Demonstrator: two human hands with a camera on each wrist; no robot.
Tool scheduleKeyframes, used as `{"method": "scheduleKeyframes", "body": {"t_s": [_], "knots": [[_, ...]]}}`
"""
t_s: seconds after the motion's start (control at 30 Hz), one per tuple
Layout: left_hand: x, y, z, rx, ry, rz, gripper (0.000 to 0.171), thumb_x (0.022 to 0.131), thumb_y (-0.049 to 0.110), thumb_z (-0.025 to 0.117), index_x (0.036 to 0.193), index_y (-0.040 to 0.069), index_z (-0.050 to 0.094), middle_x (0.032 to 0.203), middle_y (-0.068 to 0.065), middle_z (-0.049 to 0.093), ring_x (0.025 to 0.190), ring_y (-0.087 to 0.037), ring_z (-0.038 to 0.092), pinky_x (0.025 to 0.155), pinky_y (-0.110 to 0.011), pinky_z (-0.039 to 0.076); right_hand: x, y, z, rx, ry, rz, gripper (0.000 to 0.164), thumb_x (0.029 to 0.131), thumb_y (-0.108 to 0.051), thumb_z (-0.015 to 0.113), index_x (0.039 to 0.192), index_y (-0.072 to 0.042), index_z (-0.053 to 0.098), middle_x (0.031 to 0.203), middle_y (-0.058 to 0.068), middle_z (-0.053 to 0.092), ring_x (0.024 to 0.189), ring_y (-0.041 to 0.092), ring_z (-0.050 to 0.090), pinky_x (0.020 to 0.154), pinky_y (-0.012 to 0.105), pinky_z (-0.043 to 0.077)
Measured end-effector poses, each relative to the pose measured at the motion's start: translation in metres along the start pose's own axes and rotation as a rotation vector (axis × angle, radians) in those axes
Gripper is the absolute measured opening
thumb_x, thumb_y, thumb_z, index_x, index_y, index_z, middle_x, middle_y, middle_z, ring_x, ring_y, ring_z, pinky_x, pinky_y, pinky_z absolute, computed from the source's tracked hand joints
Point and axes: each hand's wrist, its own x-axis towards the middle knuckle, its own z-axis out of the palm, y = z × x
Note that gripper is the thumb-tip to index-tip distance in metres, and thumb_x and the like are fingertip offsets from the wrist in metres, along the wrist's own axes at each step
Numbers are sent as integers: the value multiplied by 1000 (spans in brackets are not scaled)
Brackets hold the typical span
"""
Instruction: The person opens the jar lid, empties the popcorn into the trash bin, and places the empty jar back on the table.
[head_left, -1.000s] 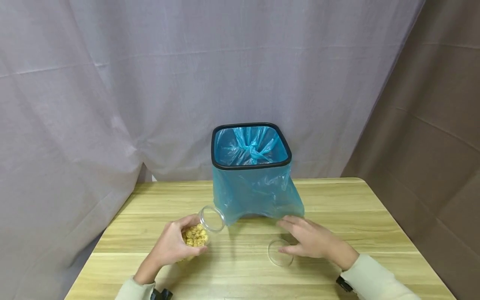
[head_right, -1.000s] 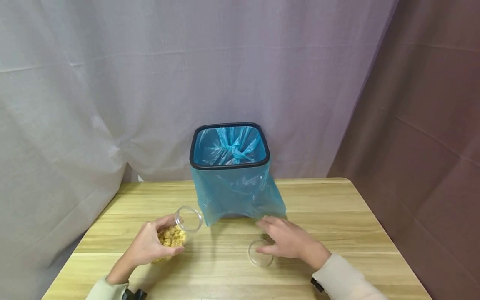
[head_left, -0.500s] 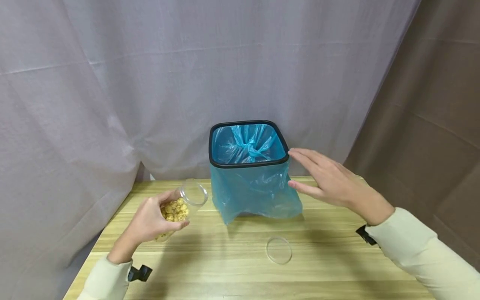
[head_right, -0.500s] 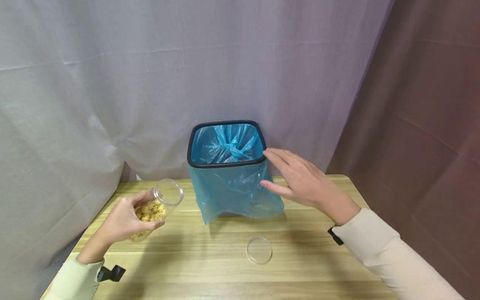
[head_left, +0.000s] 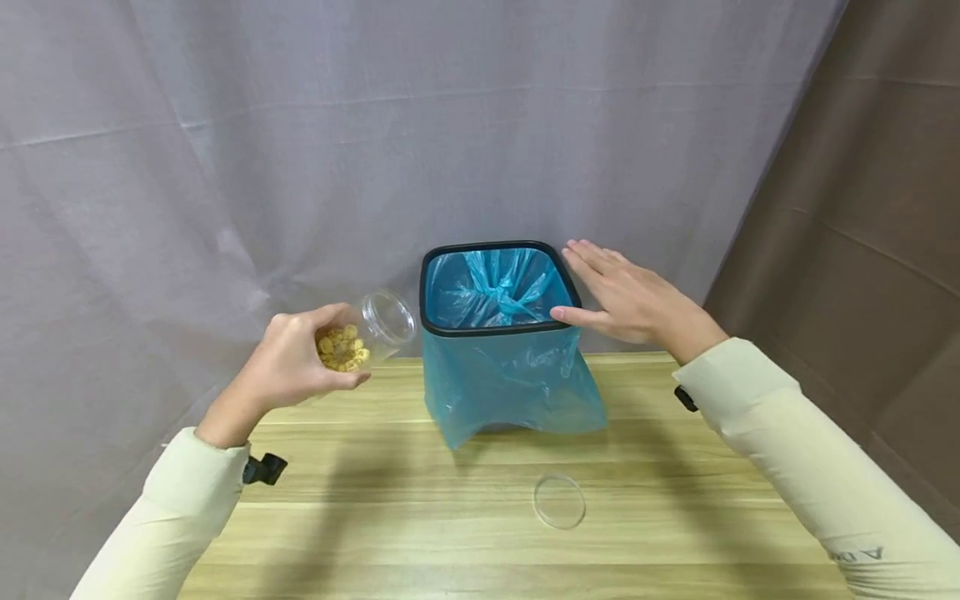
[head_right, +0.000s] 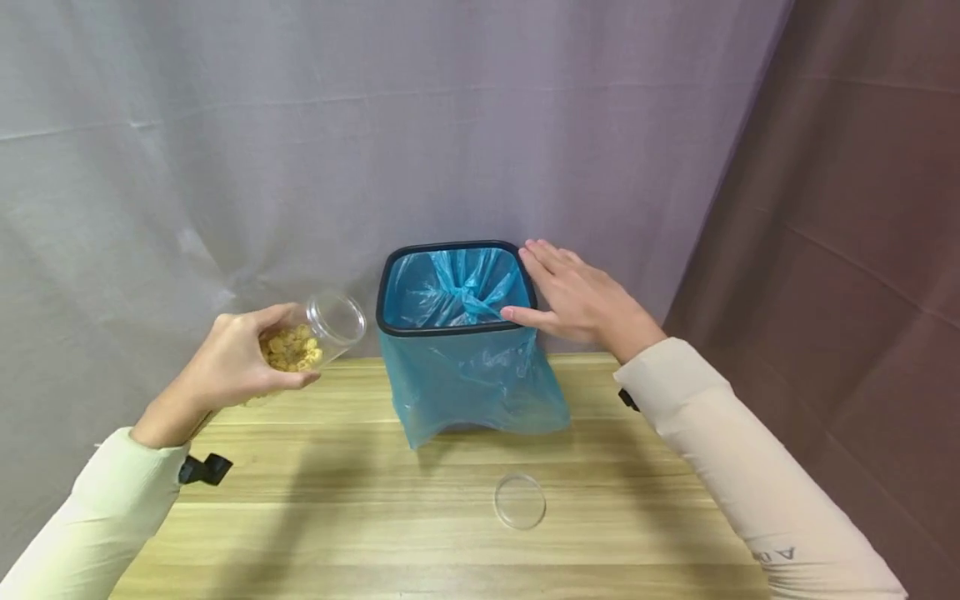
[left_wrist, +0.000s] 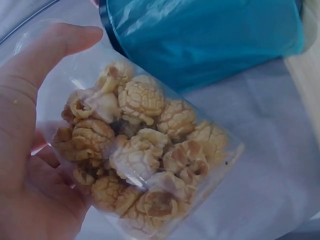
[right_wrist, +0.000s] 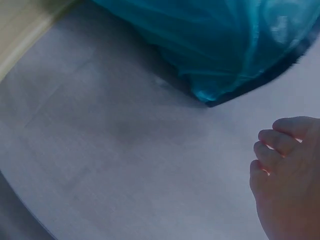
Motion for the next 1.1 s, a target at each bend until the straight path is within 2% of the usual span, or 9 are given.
{"method": "scheduleKeyframes", "body": {"t_s": [0.27, 0.4, 0.5, 0.67, 0.8, 1.0, 1.1], "knots": [[38, 3, -12, 71, -21, 21, 67, 55, 41, 89, 112, 14, 65, 85, 2, 69, 72, -14, 61, 66, -31, 50, 15, 4, 18, -3, -31, 38, 100, 87, -79, 30, 156, -12, 5, 165, 9, 5, 153, 29, 7, 124, 49, 13], [54, 5, -14, 71, -7, 44, 58, 54, 40, 89, 101, 16, 65, 86, 1, 71, 76, -16, 64, 69, -33, 50, 19, 6, 25, -3, -40, 49, 99, 87, -79, 27, 156, -11, 5, 165, 10, 6, 153, 29, 6, 124, 50, 12], [65, 7, -15, 68, -6, 57, 54, 54, 38, 90, 96, 16, 64, 92, -2, 74, 82, -19, 68, 73, -36, 52, 20, 7, 30, 6, -46, 62, 98, 88, -79, 25, 156, -12, 5, 165, 9, 6, 153, 29, 7, 123, 50, 13], [76, 6, -15, 80, -50, 30, 57, 56, 37, 89, 102, 14, 64, 103, -7, 74, 94, -25, 69, 82, -43, 54, 20, 7, 38, 31, -49, 67, 95, 89, -77, 24, 156, -13, 4, 165, 8, 5, 153, 29, 6, 123, 51, 14], [83, 3, -13, 119, -70, 18, 54, 59, 37, 87, 101, 14, 62, 102, -6, 72, 88, -24, 67, 78, -42, 53, 20, 6, 41, 37, -43, 62, 95, 89, -77, 23, 156, -12, 5, 165, 8, 6, 153, 29, 6, 123, 51, 14], [93, 0, -10, 195, -69, 27, 50, 60, 35, 85, 95, 14, 57, 80, -1, 62, 69, -22, 56, 64, -38, 48, 21, 5, 39, 44, -33, 63, 93, 90, -76, 24, 156, -14, 3, 165, 7, 5, 153, 28, 6, 123, 51, 14], [97, 2, -9, 225, -80, 27, 53, 60, 33, 85, 102, 15, 58, 81, -1, 61, 71, -24, 57, 63, -41, 50, 22, 3, 37, 40, -34, 60, 94, 90, -76, 24, 156, -14, 3, 165, 7, 5, 153, 28, 6, 123, 51, 14]]}}
